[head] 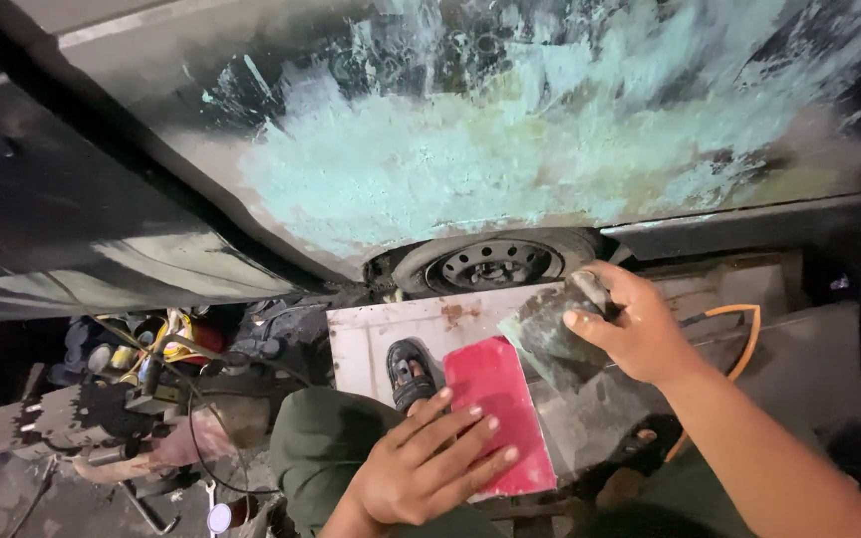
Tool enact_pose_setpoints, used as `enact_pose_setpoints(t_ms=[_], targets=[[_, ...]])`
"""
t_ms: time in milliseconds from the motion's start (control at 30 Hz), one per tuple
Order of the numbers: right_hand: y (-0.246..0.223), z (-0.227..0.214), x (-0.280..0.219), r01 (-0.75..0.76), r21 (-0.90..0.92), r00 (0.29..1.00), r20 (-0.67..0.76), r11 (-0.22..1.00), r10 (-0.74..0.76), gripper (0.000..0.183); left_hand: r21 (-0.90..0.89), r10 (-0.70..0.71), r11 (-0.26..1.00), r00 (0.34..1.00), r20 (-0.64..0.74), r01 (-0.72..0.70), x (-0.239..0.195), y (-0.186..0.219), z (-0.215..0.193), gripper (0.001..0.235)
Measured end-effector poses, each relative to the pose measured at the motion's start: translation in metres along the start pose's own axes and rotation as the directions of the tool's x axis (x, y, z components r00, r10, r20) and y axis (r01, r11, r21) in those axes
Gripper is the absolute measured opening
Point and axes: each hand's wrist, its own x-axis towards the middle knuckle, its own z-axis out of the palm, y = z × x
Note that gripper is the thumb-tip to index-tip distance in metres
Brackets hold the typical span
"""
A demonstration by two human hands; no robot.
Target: The person sands a light-colored substance on the side of a vehicle using a red sanding block and a metal scraper. They alternate between scraping the surface and sanding it down, working on the area above the wheel well.
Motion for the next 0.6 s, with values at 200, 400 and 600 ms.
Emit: enact_pose_setpoints(t_ms=[200, 400, 600], targets=[[0.032, -0.001, -0.014, -0.132, -0.119, 0.99, -0.074, 0.984, 0.124, 0.065, -0.096, -0.078, 0.992, 0.994, 0.079, 0.086, -0.015, 0.002, 0.023, 0.038], [0.101, -0.006, -0.023, -0.108, -0.001, 0.985, -0.139, 0.994, 0.107, 0.076, -0.106, -0.037, 0.994, 0.998, -0.058, 0.031, 0.005, 0.001, 0.027, 0.031], [0.138, 0.0, -0.05, 0.039, 0.232, 0.994, -0.105, 0.972, -0.015, 0.043, -0.287, -0.313, 0.915, 0.948, -0.058, 0.285, -0.029, 0.011, 0.076, 0.034]])
